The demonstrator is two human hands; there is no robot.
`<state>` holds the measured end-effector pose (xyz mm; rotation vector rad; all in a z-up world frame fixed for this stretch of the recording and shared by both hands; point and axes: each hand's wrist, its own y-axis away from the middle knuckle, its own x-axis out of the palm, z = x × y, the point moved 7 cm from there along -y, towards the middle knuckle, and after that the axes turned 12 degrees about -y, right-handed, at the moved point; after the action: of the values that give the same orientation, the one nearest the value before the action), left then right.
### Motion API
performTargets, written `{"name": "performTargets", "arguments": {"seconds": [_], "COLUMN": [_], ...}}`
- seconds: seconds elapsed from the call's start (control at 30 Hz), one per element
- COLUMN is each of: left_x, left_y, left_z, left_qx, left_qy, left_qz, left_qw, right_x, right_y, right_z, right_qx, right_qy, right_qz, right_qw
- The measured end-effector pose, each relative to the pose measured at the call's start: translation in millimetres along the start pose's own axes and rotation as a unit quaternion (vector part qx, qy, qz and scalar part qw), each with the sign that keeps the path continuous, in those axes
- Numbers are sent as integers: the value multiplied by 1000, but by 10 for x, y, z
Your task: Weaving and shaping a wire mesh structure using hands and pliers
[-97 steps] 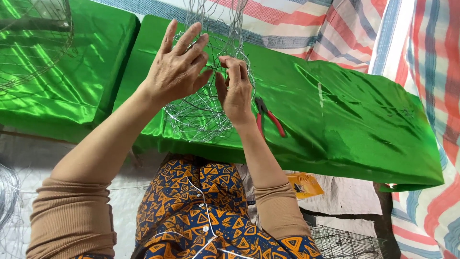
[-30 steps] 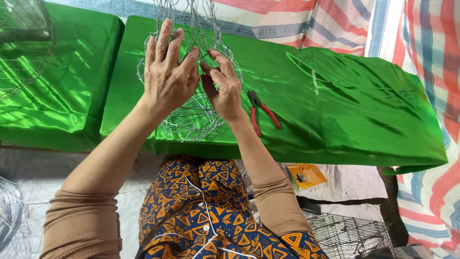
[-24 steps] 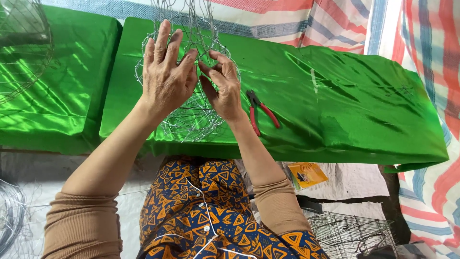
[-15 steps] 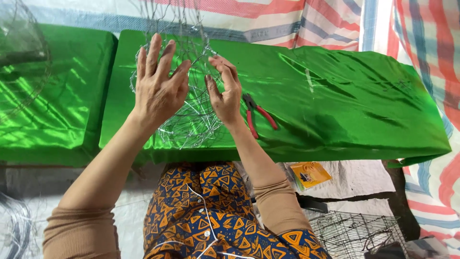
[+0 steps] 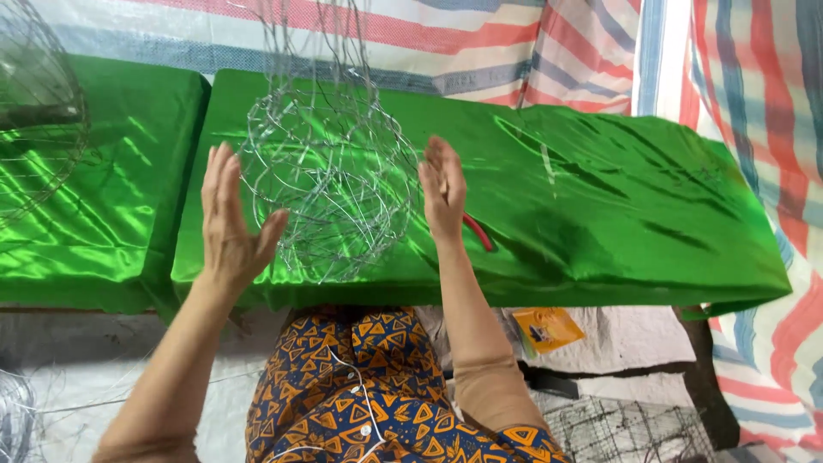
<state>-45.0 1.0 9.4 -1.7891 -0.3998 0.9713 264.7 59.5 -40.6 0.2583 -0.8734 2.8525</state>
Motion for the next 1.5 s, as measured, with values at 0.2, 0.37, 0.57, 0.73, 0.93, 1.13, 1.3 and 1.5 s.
{"name": "performTargets", "arguments": {"seconds": [0.2, 0.37, 0.57, 0.73, 0.93, 1.13, 1.3, 1.5], "left_x": [105, 399, 711, 779, 837, 874, 829, 827], "left_y": [897, 1394, 1597, 1616, 1773, 1860, 1860, 1828], "left_z": [417, 450, 374, 416, 497, 527, 498, 508], "left_qx": [-276, -384, -379, -383, -358, -305, -276, -255], "left_qy": [105, 170, 155, 128, 123, 87, 77, 89], "left_qz": [69, 152, 216, 221, 192, 156, 160, 164], "left_qw": [953, 895, 886, 888, 906, 935, 945, 949], "right_x": [-102, -96, -87, 0, -6, -155, -529, -245], "right_y": [424, 612, 658, 689, 703, 750, 918, 849], "right_z": [-478, -714, -699, -731, -856, -992, -1390, -1101], "right_qx": [75, 143, 173, 180, 161, 204, 268, 201], "right_qy": [-39, -60, -36, -30, -3, 7, -64, -24], "right_qz": [-52, -48, -40, -67, -70, -80, -121, -70], "right_qw": [995, 987, 983, 981, 985, 976, 954, 977]}}
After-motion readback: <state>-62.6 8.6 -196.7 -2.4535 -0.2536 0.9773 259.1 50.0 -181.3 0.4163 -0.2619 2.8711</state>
